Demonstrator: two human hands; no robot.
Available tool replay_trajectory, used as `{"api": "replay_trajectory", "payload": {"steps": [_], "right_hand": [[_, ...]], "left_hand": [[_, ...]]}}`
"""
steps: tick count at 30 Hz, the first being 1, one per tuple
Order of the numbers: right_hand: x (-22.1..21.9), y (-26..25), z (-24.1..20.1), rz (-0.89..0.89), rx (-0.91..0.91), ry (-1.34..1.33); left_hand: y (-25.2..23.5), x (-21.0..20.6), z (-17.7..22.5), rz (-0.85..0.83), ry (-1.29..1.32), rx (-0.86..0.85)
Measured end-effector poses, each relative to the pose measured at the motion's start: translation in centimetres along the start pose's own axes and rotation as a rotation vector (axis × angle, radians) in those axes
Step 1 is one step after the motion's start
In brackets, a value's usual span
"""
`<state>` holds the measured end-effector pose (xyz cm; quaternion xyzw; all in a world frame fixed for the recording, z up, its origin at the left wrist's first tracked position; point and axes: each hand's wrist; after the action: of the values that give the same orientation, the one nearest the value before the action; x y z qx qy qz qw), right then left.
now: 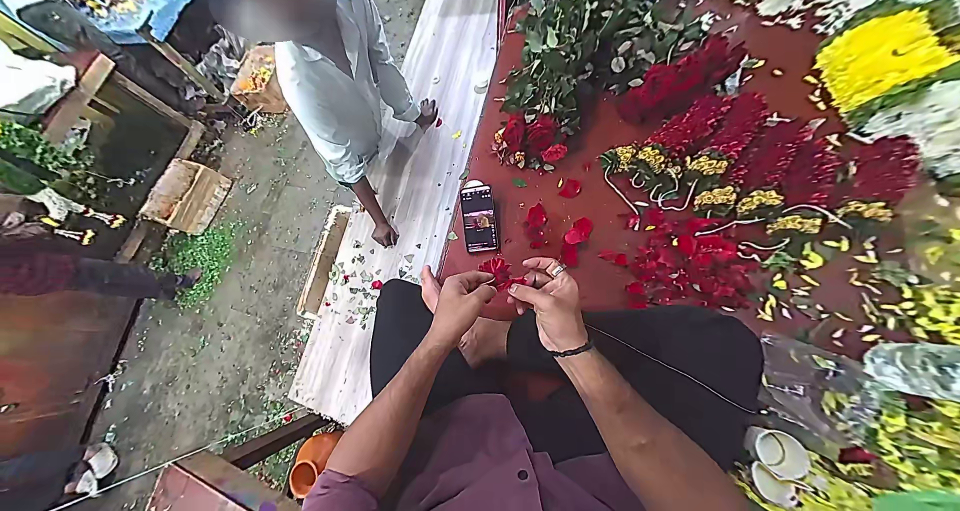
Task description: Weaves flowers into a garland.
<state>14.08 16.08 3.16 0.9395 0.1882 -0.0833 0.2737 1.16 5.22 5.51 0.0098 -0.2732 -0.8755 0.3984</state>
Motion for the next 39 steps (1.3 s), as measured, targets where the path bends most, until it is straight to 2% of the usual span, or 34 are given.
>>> {"api": "replay_trajectory", "payload": {"steps": [4, 9, 12, 14, 20, 24, 29, 35, 39], "right_hand": [[0.0, -0.2, 0.6, 0.026, -0.011, 0.094], [0.1, -0.2, 0.2, 0.024, -0.088, 0.148], [0.6, -0.7, 0.1, -0.057, -0.230, 0.250], [1.5, -1.5, -0.2, -0.144, -0.257, 0.362], [2.8, -2.9, -1.3, -0.206, 0.084, 0.560], [2.2, -2.4, 0.4, -0.413, 0.073, 0.625], [2.9, -3.0, 0.3, -0.440, 0.079, 0.652], [3.6, -3.3, -1.6, -0.345, 0.205, 0.678], [2.8, -2.0, -1.9, -0.502, 0.197, 0.644]], "left_hand": [[0.1, -0.1, 0.2, -0.081, -0.093, -0.119], [-0.3, 0.0, 0.1, -0.083, -0.205, -0.203], [-0.6, 0.4, 0.0, -0.107, -0.261, -0.190], [-0.9, 0.8, -0.1, -0.121, -0.308, -0.168], [-1.4, 1.8, 0.7, -0.081, -0.481, -0.123], [-1.5, 2.2, 1.7, -0.123, -0.561, -0.123], [-1.5, 3.2, 2.4, -0.131, -0.605, -0.121], [-1.8, 4.2, 3.0, -0.095, -0.727, -0.084], [-1.7, 4.0, 3.6, -0.061, -0.834, -0.066]]}}
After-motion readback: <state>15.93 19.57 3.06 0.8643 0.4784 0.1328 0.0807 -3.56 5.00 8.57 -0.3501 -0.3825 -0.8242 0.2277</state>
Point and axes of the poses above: each hand's wrist, its own y-axis away from the middle knuckle, its own x-axis out of the back of the hand, z = x × y, and after that the axes turned 12 degrees about z, right-handed
